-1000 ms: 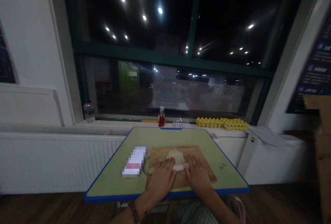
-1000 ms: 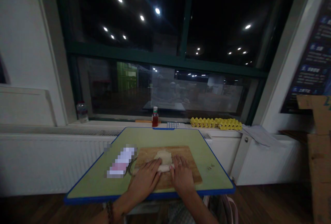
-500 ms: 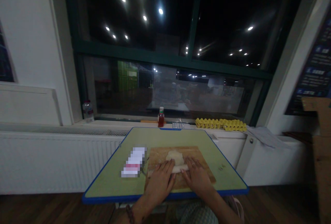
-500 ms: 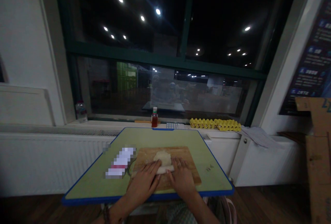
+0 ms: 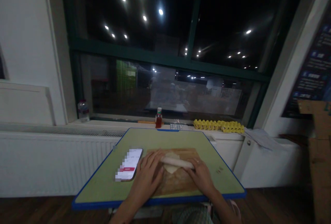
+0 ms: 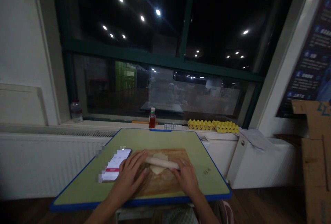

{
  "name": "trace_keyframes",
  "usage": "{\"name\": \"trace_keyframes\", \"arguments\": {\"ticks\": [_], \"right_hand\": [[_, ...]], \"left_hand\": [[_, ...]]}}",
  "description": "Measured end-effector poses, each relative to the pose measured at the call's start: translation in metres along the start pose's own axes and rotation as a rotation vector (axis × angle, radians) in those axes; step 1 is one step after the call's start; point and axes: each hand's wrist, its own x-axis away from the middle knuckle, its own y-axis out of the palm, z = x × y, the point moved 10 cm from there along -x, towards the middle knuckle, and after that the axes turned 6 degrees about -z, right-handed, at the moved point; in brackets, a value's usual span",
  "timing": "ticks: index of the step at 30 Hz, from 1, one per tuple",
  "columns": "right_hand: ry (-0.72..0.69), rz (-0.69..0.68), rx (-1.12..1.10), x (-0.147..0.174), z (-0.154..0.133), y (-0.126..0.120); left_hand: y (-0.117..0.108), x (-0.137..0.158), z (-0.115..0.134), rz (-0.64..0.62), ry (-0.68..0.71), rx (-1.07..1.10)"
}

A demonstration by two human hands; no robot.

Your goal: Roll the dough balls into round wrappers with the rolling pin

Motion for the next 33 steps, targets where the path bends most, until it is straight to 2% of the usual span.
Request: {"name": "trace_keyframes", "arguments": {"ticks": [2, 4, 8, 11, 15, 21, 25, 30, 33], "right_hand": [[0.115, 0.078, -0.092, 0.002, 0.020, -0.002], [0.202, 0.142, -0.227, 0.002, 0.038, -0.003], [0.237, 0.222, -0.503, -0.001, 0.055, -0.006], [0.270, 0.223, -0.671, -0.002, 0.062, -0.002], [0.324, 0.197, -0.810, -0.001, 0.065, 0.006], [0.319, 0.211, -0.855, 0.001, 0.065, 0.006], [0.325, 0.228, -0.878, 0.003, 0.065, 0.005], [0.324, 0.234, -0.884, 0.003, 0.065, 0.004], [0.301, 0.238, -0.859, 0.002, 0.064, 0.002]], "left_hand": [[0.000, 0.001, -0.002, 0.029, -0.022, 0.015], [0.010, 0.000, 0.002, -0.006, 0.005, 0.043], [0.051, -0.008, 0.013, -0.272, 0.128, 0.115], [0.069, -0.019, 0.012, -0.398, 0.128, 0.139], [0.065, -0.038, 0.025, -0.398, 0.169, 0.030], [0.076, -0.044, 0.041, -0.517, 0.189, -0.151], [0.077, -0.041, 0.034, -0.508, 0.185, -0.106], [0.070, -0.039, 0.010, -0.489, 0.028, -0.008], [0.073, -0.038, 0.007, -0.503, 0.002, 0.035]]}}
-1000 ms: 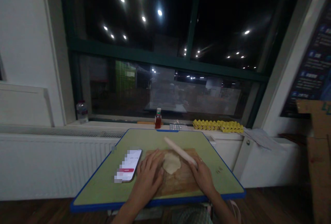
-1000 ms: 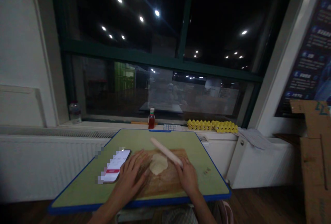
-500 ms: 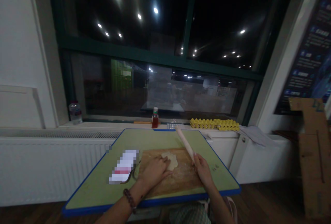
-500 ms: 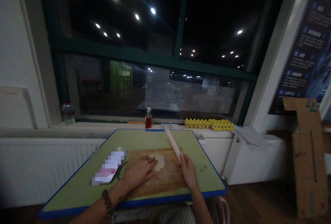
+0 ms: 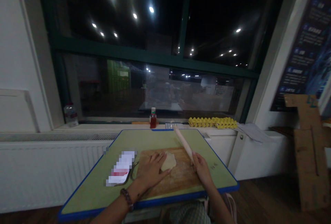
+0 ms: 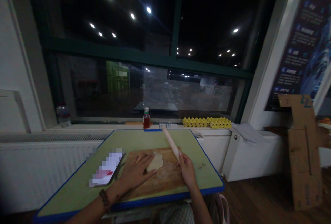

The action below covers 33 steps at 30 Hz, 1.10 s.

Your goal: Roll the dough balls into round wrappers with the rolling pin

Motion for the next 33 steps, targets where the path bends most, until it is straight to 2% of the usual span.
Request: {"name": "trace_keyframes", "arguments": {"ticks": [5, 13, 20, 24, 28, 31, 33], "right_hand": [[0.004, -0.015, -0.002, 0.001, -0.003, 0.001], [0.012, -0.014, -0.005, 0.002, -0.001, 0.000], [0.019, -0.018, -0.008, 0.001, 0.002, 0.001], [0.022, -0.024, -0.018, -0.001, 0.006, 0.001], [0.035, -0.037, -0.034, -0.001, 0.009, 0.001], [0.021, -0.035, -0.032, 0.000, 0.005, 0.000], [0.021, -0.023, -0.032, 0.001, 0.003, 0.000]], "left_hand": [[0.003, -0.003, 0.004, 0.009, 0.001, 0.059], [-0.009, -0.007, 0.012, 0.055, 0.017, 0.077], [0.006, -0.006, 0.003, 0.062, -0.012, 0.035], [0.010, -0.006, 0.006, 0.005, -0.053, -0.025], [0.009, -0.006, 0.017, -0.066, -0.014, -0.106], [0.009, -0.004, 0.017, -0.089, 0.018, -0.087], [0.005, -0.002, 0.010, -0.072, -0.009, -0.013]]}}
